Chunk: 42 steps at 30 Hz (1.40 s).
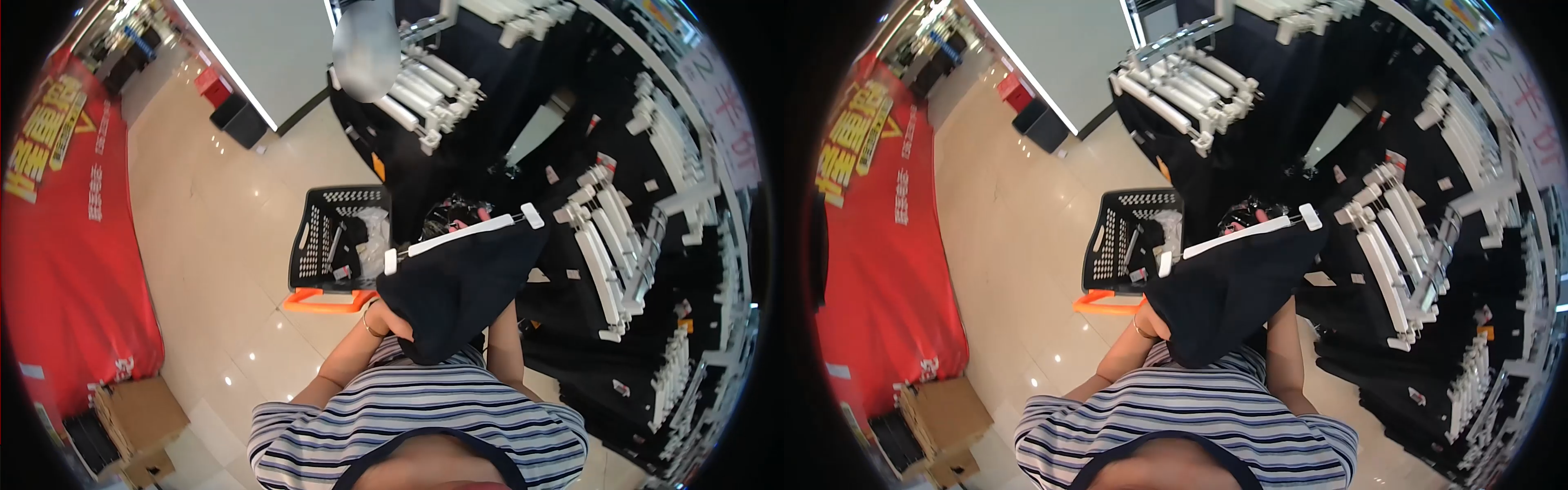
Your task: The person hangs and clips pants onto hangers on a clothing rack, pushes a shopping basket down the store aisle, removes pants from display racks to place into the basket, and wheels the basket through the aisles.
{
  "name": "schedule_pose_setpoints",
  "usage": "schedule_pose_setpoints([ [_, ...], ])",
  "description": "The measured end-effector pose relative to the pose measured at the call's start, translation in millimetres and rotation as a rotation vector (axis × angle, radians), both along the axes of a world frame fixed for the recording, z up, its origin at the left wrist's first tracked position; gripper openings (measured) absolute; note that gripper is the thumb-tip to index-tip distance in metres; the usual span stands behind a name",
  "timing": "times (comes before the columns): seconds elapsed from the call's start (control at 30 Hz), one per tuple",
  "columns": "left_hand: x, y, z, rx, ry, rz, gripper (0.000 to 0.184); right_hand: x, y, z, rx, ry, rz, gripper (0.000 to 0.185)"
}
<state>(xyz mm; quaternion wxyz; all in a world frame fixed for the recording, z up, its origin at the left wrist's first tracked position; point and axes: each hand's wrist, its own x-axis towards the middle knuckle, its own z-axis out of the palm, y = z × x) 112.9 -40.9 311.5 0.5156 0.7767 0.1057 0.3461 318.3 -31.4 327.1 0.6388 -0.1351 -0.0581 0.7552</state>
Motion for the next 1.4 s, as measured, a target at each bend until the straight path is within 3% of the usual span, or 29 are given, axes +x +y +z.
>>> schedule_pose_setpoints([
  [0.13, 5, 1, 18, -0.205, 0.228, -0.41, 0.051, 10, -20, 25, 0.262, -0.037, -0.249, 0.04],
  [0.2, 1, 3, 26, -0.273, 0.404, -0.539, 0.047, 21, -33, 39, 0.298, -0.153, -0.263, 0.022],
  [0.23, -1, 4, 29, -0.295, 0.508, -0.541, 0.045, 30, -30, 32, 0.497, -0.296, -0.318, 0.018],
  [0.27, -1, 5, 33, -0.312, 0.616, -0.494, 0.043, 37, -28, 25, 0.69, -0.444, -0.371, 0.013],
  [0.3, -1, 7, 37, -0.331, 0.725, -0.406, 0.041, 36, -41, 48, 0.625, -0.707, -0.412, 0.015],
  [0.33, 2, 2, 45, -0.358, 0.687, -0.174, 0.043, 39, -56, 74, 0.52, -0.716, -0.306, 0.024],
  [0.4, 8, -8, 67, -0.409, 0.574, 0.281, 0.048, 48, -63, 95, 0.724, -1.52, -0.345, 0.028],
  [0.47, 16, -20, 105, -0.297, 0.284, 0.31, 0.044, 24, -71, 110, 0.643, -1.795, -0.462, 0.027],
  [0.53, 18, -23, 125, -0.18, 0.026, 0.071, 0.046, 12, -72, 111, 0.659, -1.835, -0.484, 0.026],
  [0.67, 11, -26, 133, -0.43, 0.02, -0.135, 0.066, 6, -75, 110, 0.685, -1.957, -0.337, 0.024],
  [0.73, 19, -40, 156, -0.229, 0.233, 0.063, 0.063, 4, -77, 101, 0.614, -2.004, -0.364, 0.025],
  [0.83, 24, -51, 120, -0.064, 0.34, 0.424, 0.047, 2, -84, 98, 0.516, -2.052, -0.422, 0.025],
  [0.93, 23, -36, 112, 0.226, 0.27, 0.4, 0.029, 4, -93, 104, 0.465, -2.075, -0.473, 0.027],
  [0.97, 25, -32, 108, 0.101, 0.187, 0.407, 0.018, 4, -97, 106, 0.467, -2.05, -0.529, 0.028],
  [1.13, 29, -5, 128, -0.229, 0.126, 0.235, 0.013, 27, -132, 108, 0.642, -2.101, -0.761, 0.039],
  [1.2, 36, 5, 134, -0.208, 0.074, 0.102, 0.013, 36, -152, 85, 0.393, -2.23, -1.049, 0.045],
  [1.27, 51, 15, 144, -0.074, 0.076, -0.05, 0.013, 43, -170, 65, 0.022, -2.098, -1.308, 0.046],
  [1.33, 69, 21, 143, -0.044, 0.068, -0.163, 0.013, 42, -175, 58, -0.038, -1.905, -1.543, 0.045],
  [1.4, 96, 25, 145, -0.02, 0.077, -0.259, 0.012, 42, -182, 67, -0.169, -2.145, -1.438, 0.045],
])
